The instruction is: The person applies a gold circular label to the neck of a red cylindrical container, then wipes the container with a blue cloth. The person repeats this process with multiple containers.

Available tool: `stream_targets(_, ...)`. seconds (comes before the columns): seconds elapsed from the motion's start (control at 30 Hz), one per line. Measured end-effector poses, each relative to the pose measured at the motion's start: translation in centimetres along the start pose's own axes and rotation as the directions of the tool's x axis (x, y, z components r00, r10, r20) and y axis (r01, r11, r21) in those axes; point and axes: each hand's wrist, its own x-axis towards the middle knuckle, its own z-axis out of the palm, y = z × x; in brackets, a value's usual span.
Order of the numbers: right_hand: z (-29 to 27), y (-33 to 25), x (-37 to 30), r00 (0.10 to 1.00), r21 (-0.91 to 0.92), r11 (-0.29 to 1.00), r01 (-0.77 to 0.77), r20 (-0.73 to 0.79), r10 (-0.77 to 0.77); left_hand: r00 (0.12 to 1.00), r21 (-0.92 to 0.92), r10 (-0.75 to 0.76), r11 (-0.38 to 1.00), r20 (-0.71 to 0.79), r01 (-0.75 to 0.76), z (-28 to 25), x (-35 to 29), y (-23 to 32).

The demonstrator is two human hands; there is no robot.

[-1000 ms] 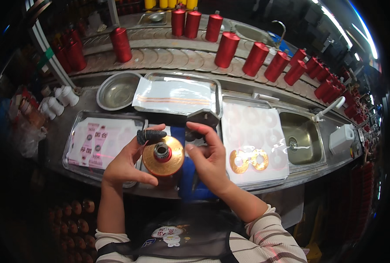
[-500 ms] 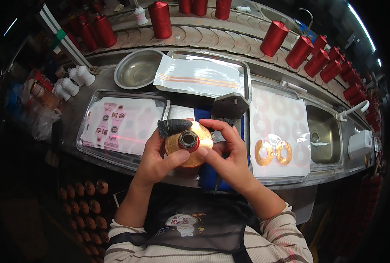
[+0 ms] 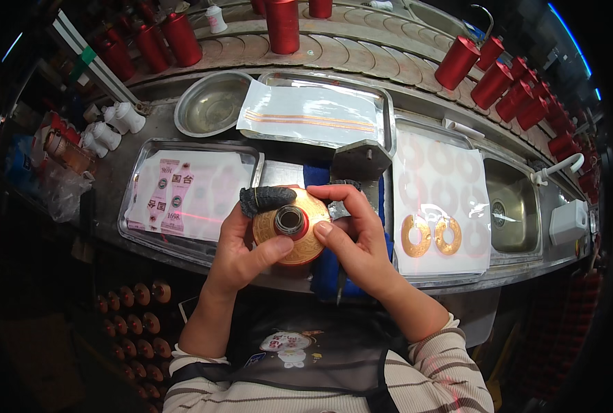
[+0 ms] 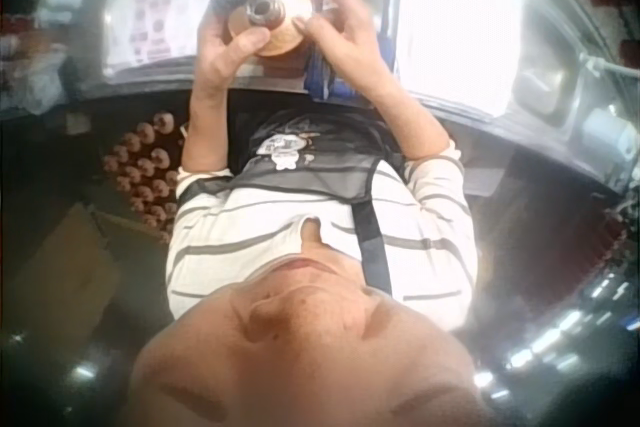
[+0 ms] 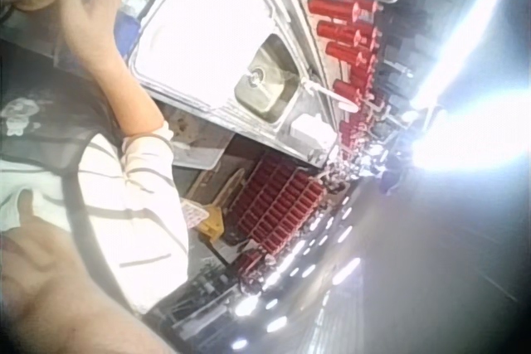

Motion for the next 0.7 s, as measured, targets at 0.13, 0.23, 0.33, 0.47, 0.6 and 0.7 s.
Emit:
stream_targets(0.13,0.5,-0.6,0.7,0.999,0.012,0.999,-0.031,-0.024,0.031,1.000,0.004,-0.008,1.000,-0.004,0.008,0.0,0.0,0.0)
stream_targets(0.23,0.6,-0.2,0.8,0.999,-0.050,0.998,0.031,-0.043,-0.033,1.000,-0.006,-0.017,1.000,-0.011,0.017,0.1,0.1,0.0)
stream_targets(0.33,0.6,0.3,1.0,0.996,0.049,0.996,0.070,-0.052,-0.067,1.000,-0.001,-0.025,1.000,-0.010,0.025,-0.1,0.0,-0.1)
stream_targets(0.47,-0.1,0.5,0.3,1.000,0.022,1.000,-0.022,0.008,0.022,1.000,0.010,-0.015,1.000,-0.012,0.015,0.1,-0.2,-0.2)
stream_targets(0.6,0.5,0.5,-0.5,0.995,-0.148,0.984,0.097,-0.010,-0.099,1.000,0.018,-0.005,1.000,0.010,0.005,-0.1,-0.2,-0.2)
stream_targets(0.7,0.3,1.0,-0.3,0.994,-0.133,0.985,0.111,-0.003,-0.112,1.000,0.007,-0.003,1.000,-0.008,0.003,-0.1,-0.2,-0.4)
